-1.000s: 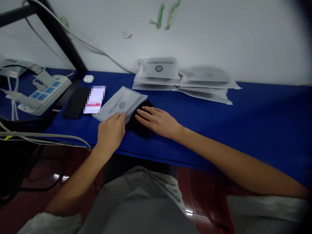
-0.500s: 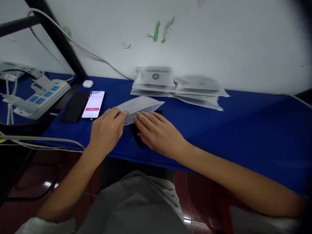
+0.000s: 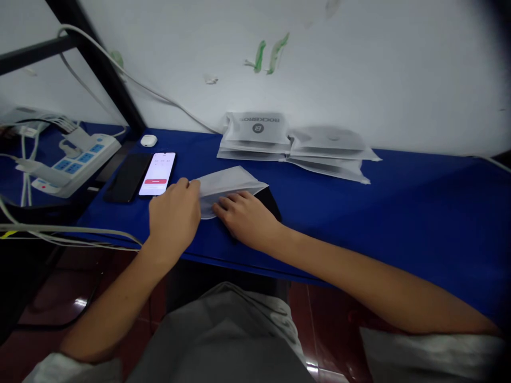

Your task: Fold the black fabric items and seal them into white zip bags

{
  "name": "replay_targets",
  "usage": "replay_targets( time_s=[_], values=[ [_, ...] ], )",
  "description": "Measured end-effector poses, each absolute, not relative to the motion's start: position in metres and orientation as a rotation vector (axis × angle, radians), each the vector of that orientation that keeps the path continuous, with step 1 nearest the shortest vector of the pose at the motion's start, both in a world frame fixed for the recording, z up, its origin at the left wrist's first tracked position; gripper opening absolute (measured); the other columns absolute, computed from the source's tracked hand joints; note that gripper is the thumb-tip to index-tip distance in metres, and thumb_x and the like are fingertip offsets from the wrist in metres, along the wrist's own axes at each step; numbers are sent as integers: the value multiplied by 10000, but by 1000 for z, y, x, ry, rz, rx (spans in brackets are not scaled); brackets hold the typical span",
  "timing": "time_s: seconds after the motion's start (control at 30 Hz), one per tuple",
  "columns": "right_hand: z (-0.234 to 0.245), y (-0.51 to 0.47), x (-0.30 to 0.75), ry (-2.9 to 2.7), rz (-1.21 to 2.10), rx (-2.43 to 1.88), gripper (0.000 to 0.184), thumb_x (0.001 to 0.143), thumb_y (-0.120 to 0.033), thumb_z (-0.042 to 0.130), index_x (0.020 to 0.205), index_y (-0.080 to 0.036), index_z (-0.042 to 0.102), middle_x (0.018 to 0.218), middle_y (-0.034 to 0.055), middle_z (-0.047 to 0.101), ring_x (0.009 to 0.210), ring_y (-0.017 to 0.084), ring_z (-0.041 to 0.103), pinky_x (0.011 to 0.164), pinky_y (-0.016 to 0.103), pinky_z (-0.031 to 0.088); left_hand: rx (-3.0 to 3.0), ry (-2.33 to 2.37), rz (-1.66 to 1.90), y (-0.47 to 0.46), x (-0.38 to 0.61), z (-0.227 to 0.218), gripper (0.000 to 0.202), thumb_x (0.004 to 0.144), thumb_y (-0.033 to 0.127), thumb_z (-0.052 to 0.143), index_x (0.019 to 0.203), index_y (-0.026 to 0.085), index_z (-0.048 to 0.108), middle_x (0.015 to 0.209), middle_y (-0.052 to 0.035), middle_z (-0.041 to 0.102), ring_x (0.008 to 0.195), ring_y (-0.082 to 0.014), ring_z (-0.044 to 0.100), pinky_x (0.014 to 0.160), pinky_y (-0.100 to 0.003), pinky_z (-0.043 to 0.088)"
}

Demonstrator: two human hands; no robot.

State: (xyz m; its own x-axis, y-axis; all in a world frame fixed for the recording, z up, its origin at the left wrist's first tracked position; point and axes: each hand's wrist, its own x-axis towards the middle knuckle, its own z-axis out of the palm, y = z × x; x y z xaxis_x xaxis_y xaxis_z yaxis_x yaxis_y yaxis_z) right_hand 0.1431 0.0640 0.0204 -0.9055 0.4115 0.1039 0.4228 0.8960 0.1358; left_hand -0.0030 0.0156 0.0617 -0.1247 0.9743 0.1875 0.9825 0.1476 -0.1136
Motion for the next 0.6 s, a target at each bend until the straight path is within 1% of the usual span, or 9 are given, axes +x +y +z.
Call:
replay_targets(
  time_s=[0.13, 0.23, 0.3, 0.37, 0.43, 0.47, 0.5, 0.57, 0.6],
  values=[
    [16, 67, 142, -3032, -121, -633, 287, 972, -253, 394, 1003, -110, 641, 922, 99, 681, 879, 218, 610, 821, 368, 380, -1781, -2260, -244, 21, -5, 70, 283, 906, 212, 401, 1074, 211, 629, 995, -95, 643, 798, -252, 616, 605, -329, 417],
    [17, 65, 141, -2999, -91, -593, 359, 981, -353, 384, 1002, -102, 639, 926, 110, 678, 881, 212, 606, 838, 371, 380, -1881, -2209, -160, 23, -2, 67, 288, 903, 203, 404, 1049, 214, 652, 961, -92, 643, 787, -244, 617, 582, -315, 408],
    [20, 61, 147, -2932, -106, -504, 369, 982, -360, 377, 951, -109, 646, 864, 94, 674, 817, 194, 600, 784, 351, 391, -1925, -2177, -93, 23, 0, 62, 304, 904, 194, 389, 1032, 214, 664, 934, -90, 642, 750, -234, 617, 547, -305, 389],
    [24, 56, 158, -2828, -152, -444, 381, 984, -343, 360, 857, -128, 649, 753, 61, 649, 715, 170, 576, 681, 323, 389, -1905, -2171, -81, 23, -1, 57, 321, 908, 194, 377, 1046, 216, 666, 929, -93, 641, 723, -229, 615, 533, -302, 380],
    [26, 55, 175, -2708, -224, -507, 386, 978, -321, 366, 770, -148, 642, 676, 44, 616, 649, 161, 550, 599, 311, 370, -1866, -2187, -98, 24, -4, 56, 329, 911, 202, 378, 1077, 224, 661, 940, -96, 642, 713, -231, 613, 537, -304, 381],
    [26, 55, 183, -2663, -255, -580, 377, 970, -308, 383, 749, -149, 644, 682, 52, 620, 656, 166, 554, 592, 312, 377, -1851, -2200, -111, 24, -6, 56, 331, 911, 206, 380, 1087, 228, 660, 942, -97, 642, 712, -232, 612, 541, -305, 382],
    [25, 57, 192, -2634, -268, -658, 351, 961, -304, 405, 780, -142, 658, 750, 75, 646, 709, 183, 576, 612, 317, 403, -1843, -2214, -120, 25, -7, 56, 333, 911, 207, 381, 1093, 231, 659, 943, -97, 641, 713, -233, 610, 545, -307, 383],
    [19, 62, 206, -2653, -210, -749, 309, 944, -326, 448, 1009, -112, 661, 1034, 143, 665, 942, 246, 599, 747, 363, 470, -1846, -2231, -129, 26, -9, 56, 334, 912, 206, 381, 1091, 236, 661, 934, -95, 640, 711, -234, 607, 548, -309, 380],
    [16, 64, 211, -2690, -152, -763, 358, 939, -350, 461, 1141, -100, 618, 1172, 171, 624, 1067, 277, 569, 832, 404, 478, -1855, -2233, -129, 26, -9, 56, 335, 913, 206, 380, 1088, 237, 663, 927, -93, 639, 709, -234, 606, 547, -309, 377]
  ],
)
